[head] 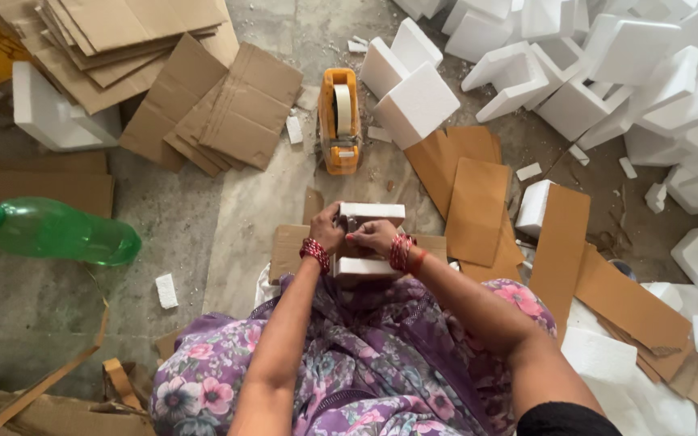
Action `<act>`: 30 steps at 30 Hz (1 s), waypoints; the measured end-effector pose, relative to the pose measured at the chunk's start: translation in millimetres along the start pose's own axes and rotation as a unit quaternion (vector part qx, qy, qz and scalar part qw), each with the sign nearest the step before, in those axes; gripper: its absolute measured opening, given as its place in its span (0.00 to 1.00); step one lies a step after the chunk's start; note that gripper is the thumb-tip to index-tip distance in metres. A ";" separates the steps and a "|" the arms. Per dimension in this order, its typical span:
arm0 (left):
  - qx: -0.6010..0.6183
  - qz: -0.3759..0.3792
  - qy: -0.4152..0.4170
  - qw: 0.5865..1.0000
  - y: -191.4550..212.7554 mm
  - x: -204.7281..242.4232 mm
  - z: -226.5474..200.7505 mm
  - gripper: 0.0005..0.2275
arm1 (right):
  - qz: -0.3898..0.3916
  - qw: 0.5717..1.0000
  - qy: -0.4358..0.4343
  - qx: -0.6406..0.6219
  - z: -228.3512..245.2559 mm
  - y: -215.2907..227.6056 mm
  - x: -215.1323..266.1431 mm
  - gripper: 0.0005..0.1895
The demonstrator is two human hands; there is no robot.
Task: The person assembles small cardboard boxes by inserting white foam inserts into the base and folding the flaps. The person uses a tape dispenser to seal the boxes and places the finished units aside.
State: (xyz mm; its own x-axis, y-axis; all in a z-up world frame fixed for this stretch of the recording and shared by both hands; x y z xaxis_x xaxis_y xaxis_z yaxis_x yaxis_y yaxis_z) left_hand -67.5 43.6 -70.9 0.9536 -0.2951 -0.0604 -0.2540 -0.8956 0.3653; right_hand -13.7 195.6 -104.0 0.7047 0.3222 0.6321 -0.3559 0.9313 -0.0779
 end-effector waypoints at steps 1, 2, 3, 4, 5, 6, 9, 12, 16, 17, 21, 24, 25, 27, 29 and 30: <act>0.020 0.014 0.021 0.999 -3.2 2.0 4.6 0.18 | 0.011 0.999 -0.030 0.031 -0.3 -2.0 -0.8 0.12; 0.040 0.028 0.042 0.998 -6.2 2.6 9.2 0.17 | 0.023 0.996 -0.059 0.062 -1.5 -2.8 -1.3 0.14; 0.059 0.043 0.062 0.995 -8.0 4.4 13.4 0.17 | 0.026 0.993 -0.076 0.084 -2.1 -3.3 -1.3 0.14; 0.054 0.047 0.064 0.995 -7.4 7.7 13.6 0.17 | 0.029 0.990 -0.093 0.106 -4.0 -4.0 -0.9 0.15; 0.051 0.046 0.063 0.996 -5.8 4.6 12.7 0.17 | 0.032 0.985 -0.108 0.134 -2.4 -1.4 -2.6 0.17; 0.048 0.045 0.061 0.996 -4.1 2.6 12.1 0.17 | 0.037 0.989 -0.101 0.101 -0.3 -1.7 -4.6 0.16; 0.004 0.048 0.062 0.997 -5.8 2.3 12.2 0.18 | 0.047 0.995 -0.082 0.038 -6.1 -4.0 -5.4 0.13; 0.029 0.040 0.075 0.996 -8.5 4.5 18.6 0.19 | 0.043 0.997 -0.060 0.036 -16.4 -3.9 -5.8 0.12; 0.006 0.039 0.059 0.997 -9.2 0.9 19.8 0.20 | 0.049 0.997 -0.059 0.032 -18.8 2.5 -12.3 0.14; 0.005 0.040 0.057 0.998 -10.5 1.4 20.6 0.20 | 0.053 0.996 -0.069 0.030 -21.9 3.3 -13.5 0.15; 0.035 0.081 0.081 0.993 -14.6 0.8 31.1 0.23 | -0.001 0.994 -0.090 0.068 -32.8 12.5 -24.3 0.11; 0.252 0.254 0.022 0.933 -28.1 -2.7 17.8 0.32 | -0.040 0.996 -0.063 0.044 -35.8 12.1 -35.5 0.09; 0.264 0.269 0.042 0.925 -26.6 -4.3 21.1 0.31 | -0.063 0.995 -0.072 0.040 -38.8 14.5 -37.9 0.09; 0.287 0.297 0.086 0.907 -27.6 -3.2 29.6 0.31 | -0.091 0.990 -0.089 0.058 -42.8 16.5 -40.9 0.09; 0.212 0.275 0.101 0.932 -28.5 -5.6 40.9 0.26 | -0.101 0.984 -0.102 0.101 -40.8 16.7 -43.9 0.10; 0.173 0.264 0.107 0.943 -30.7 -7.5 47.9 0.25 | -0.113 0.981 -0.105 0.120 -38.1 18.7 -44.4 0.11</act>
State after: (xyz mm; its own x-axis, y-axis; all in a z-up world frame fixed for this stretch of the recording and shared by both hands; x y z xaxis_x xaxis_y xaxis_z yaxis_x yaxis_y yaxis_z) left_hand -74.6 57.3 -126.1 0.6813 -0.6889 0.2475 -0.7040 -0.7092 -0.0360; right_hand -28.3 205.2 -162.9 0.6488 0.0464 0.7596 -0.3570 0.9000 0.2499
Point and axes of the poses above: each hand's wrist, its own x-axis away from the middle knuckle, its own y-axis out of the back of the hand, z = x × y, the point moved 9 cm from there along -x, towards the middle knuckle, and after that the axes turned 8 degrees about z, right-handed, at the moved point
